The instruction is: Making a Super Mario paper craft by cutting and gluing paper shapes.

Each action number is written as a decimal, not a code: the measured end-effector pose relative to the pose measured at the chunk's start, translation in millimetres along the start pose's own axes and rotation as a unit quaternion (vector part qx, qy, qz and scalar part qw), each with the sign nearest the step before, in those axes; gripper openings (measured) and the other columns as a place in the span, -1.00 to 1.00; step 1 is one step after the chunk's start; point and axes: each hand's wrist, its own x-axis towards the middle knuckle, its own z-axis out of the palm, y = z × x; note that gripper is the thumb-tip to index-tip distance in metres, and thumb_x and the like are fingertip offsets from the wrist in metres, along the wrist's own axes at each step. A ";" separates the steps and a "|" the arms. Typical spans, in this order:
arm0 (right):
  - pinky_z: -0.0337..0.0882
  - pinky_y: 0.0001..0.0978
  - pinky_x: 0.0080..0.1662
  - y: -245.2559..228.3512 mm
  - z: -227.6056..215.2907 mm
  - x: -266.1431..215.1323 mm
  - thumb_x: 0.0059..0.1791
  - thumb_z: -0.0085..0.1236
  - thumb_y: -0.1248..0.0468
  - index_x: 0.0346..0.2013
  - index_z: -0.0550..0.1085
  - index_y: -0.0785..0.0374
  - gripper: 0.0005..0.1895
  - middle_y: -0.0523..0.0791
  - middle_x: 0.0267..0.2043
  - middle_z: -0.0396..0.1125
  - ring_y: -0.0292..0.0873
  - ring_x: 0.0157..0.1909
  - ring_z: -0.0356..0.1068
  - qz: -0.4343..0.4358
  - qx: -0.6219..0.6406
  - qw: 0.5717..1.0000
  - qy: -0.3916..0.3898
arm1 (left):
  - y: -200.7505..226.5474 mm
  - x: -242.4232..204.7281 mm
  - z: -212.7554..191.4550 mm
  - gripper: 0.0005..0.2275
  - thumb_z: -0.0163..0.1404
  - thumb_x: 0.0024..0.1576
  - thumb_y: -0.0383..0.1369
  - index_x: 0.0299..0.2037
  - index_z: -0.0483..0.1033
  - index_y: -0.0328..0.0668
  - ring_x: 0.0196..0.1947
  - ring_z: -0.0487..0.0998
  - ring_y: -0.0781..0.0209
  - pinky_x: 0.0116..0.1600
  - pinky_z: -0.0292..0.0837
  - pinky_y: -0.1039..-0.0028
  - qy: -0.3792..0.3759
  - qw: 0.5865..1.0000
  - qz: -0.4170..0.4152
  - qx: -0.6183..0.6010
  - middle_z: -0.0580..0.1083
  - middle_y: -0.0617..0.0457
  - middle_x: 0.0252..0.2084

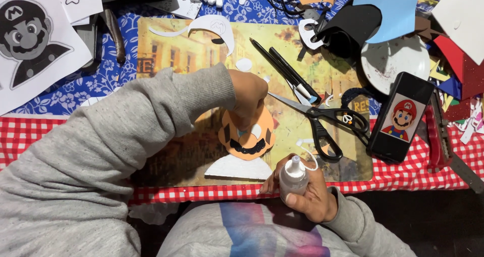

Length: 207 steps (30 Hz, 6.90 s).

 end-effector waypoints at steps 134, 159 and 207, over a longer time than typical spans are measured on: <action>0.53 -0.12 -0.07 -74.2 -57.0 -38.5 -0.06 0.18 0.48 -0.03 0.31 0.39 -0.65 0.00 -0.30 0.37 -0.10 -0.19 0.45 -0.071 -0.175 0.966 0.176 | -21.9 -57.8 85.9 -0.92 0.14 0.02 -0.39 -0.29 0.58 -0.02 -0.12 0.46 0.03 -0.04 0.30 0.21 0.392 0.898 0.190 -0.062 0.42 0.06 -0.23; 0.51 -0.11 -0.08 -77.5 -59.4 -42.5 -0.04 0.17 0.49 -0.01 0.29 0.39 -0.65 0.03 -0.30 0.37 -0.06 -0.20 0.44 -0.101 -0.160 0.966 0.176 | -19.6 -82.9 80.5 -0.80 0.16 0.02 -0.42 -0.15 0.59 -0.04 -0.18 0.46 0.13 -0.05 0.20 0.28 0.422 0.887 0.185 -0.010 0.47 0.07 -0.15; 0.52 -0.17 -0.12 -79.3 -80.0 -56.9 -0.02 0.17 0.45 -0.03 0.27 0.36 -0.67 0.02 -0.32 0.35 -0.09 -0.24 0.43 -0.107 -0.190 0.954 0.205 | 56.3 65.4 8.8 -0.96 0.04 0.05 -0.40 -0.39 0.57 -0.09 -0.23 0.47 0.15 -0.10 0.26 0.25 0.487 0.811 0.249 0.209 0.38 0.10 -0.35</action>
